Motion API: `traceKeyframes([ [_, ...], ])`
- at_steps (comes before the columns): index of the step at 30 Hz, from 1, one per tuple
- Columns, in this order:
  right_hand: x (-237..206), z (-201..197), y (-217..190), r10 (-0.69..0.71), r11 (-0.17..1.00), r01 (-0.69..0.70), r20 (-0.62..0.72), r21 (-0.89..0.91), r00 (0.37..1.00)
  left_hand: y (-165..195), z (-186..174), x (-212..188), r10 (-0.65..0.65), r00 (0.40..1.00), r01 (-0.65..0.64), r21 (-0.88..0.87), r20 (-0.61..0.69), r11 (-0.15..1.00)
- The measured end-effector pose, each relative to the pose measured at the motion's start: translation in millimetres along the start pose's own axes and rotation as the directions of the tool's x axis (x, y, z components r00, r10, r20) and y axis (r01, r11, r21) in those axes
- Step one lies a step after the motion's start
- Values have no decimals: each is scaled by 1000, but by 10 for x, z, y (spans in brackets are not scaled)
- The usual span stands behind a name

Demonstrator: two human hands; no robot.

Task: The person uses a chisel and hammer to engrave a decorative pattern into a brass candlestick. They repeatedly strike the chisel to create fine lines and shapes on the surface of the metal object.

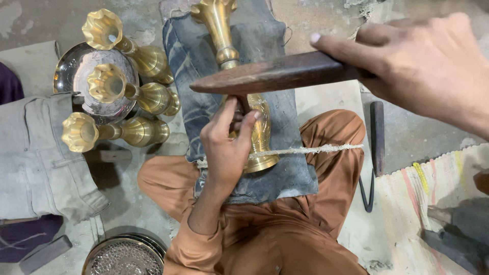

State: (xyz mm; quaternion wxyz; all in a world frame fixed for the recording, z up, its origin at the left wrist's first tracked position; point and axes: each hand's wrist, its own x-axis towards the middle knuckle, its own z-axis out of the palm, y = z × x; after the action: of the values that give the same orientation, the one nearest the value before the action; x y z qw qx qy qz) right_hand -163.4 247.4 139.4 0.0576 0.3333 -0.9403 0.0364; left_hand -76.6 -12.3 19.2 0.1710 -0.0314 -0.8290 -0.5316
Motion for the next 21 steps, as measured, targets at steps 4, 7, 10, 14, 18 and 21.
traceKeyframes([
  [4,3,-2,-10,31,996,-25,-65,88,997,8,7,-27,1,1000,-1,-21,-3,1000],
  [7,-8,-12,-10,-120,983,114,-31,-143,992,17,-1,-36,13,1000,-13,16,-6,1000],
  [10,-31,-24,-7,-96,994,89,-102,-68,990,22,-15,-51,-7,1000,7,19,21,1000],
  [14,-84,-37,-7,-47,999,45,-81,-25,996,15,3,-76,192,981,-188,124,-15,974],
  [18,-164,-41,-13,12,963,16,101,-268,995,18,22,-96,129,992,-127,117,-14,985],
  [21,-238,-37,-21,-52,978,55,21,-201,998,36,-7,-99,96,995,-95,117,-1,989],
])
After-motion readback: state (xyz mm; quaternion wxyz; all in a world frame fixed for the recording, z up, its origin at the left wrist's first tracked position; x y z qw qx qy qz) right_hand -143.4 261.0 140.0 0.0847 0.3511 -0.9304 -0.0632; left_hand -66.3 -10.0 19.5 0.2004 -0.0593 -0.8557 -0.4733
